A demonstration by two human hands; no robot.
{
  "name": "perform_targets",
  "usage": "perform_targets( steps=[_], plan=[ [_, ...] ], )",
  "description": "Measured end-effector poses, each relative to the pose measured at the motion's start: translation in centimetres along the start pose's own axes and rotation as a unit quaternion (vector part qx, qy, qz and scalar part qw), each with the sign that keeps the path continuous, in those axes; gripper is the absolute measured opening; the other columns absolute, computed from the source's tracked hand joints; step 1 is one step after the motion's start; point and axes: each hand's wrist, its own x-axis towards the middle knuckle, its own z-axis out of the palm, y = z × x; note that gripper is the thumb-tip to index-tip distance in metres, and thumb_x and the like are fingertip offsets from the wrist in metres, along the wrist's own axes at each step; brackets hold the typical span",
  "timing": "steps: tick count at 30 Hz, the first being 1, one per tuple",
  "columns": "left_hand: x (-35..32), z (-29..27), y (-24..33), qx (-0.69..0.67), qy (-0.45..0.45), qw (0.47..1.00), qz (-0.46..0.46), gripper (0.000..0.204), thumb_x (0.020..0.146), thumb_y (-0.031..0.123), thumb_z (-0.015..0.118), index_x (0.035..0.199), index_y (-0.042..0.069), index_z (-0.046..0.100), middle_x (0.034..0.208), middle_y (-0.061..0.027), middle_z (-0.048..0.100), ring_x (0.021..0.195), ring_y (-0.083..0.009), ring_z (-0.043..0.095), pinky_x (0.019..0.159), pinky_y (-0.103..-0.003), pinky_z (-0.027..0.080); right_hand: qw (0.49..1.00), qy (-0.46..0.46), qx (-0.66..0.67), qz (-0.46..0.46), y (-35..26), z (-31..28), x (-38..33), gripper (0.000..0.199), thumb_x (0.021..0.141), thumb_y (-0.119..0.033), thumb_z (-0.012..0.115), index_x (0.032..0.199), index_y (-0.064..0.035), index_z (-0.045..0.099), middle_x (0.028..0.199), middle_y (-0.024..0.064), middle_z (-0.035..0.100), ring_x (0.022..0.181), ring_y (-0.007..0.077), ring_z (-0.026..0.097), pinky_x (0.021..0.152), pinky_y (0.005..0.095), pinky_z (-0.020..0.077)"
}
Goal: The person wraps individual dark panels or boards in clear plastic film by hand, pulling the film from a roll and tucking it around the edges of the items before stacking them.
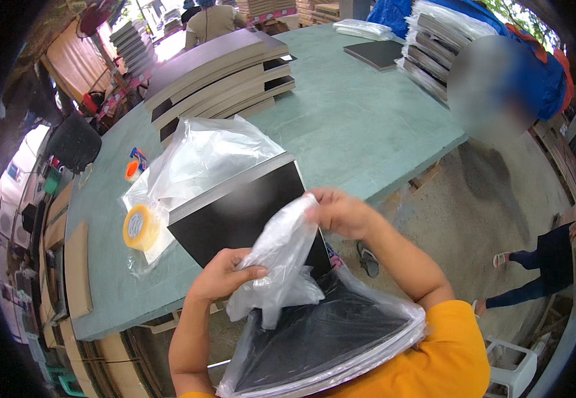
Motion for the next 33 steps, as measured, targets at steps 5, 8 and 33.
perform_targets(
  steps=[5,8,33],
  plan=[
    [-0.4,0.6,-3.2,-0.269,0.09,0.958,-0.032,0.027,0.078,0.023,0.06,0.092,0.0,0.056,0.082,-0.0028,0.059,0.073,-0.011,0.055,0.066,-0.025,0.044,0.986,-0.129,0.088,0.064,0.7,-2.1,-0.2,0.065,0.082,-0.054,0.032,0.118,-0.0011,0.042,0.114,0.0124,0.049,0.104,0.0205,0.047,0.089,0.033,0.0346],
    [-0.2,1.4,-2.9,-0.259,0.177,0.949,0.002,0.032,0.081,0.028,0.057,0.095,-0.001,0.055,0.082,-0.0033,0.059,0.071,-0.0104,0.054,0.066,-0.025,0.043,0.986,-0.104,-0.086,0.095,1.7,-0.8,0.7,0.068,0.082,-0.056,0.033,0.121,-0.0005,0.039,0.116,0.012,0.048,0.104,0.02,0.046,0.088,0.0314,0.0348],
    [-5.2,-3.3,-5.7,0.011,0.106,0.994,0.005,0.044,0.084,0.039,0.049,0.099,-0.002,0.054,0.086,-0.0084,0.06,0.077,-0.0156,0.053,0.07,-0.029,0.042,0.991,-0.038,-0.059,0.113,4.8,2.4,4.3,0.038,0.062,-0.018,0.072,0.09,0.0046,0.057,0.082,0.0074,0.061,0.075,0.0148,0.058,0.068,0.0269,0.0447]
  ],
)
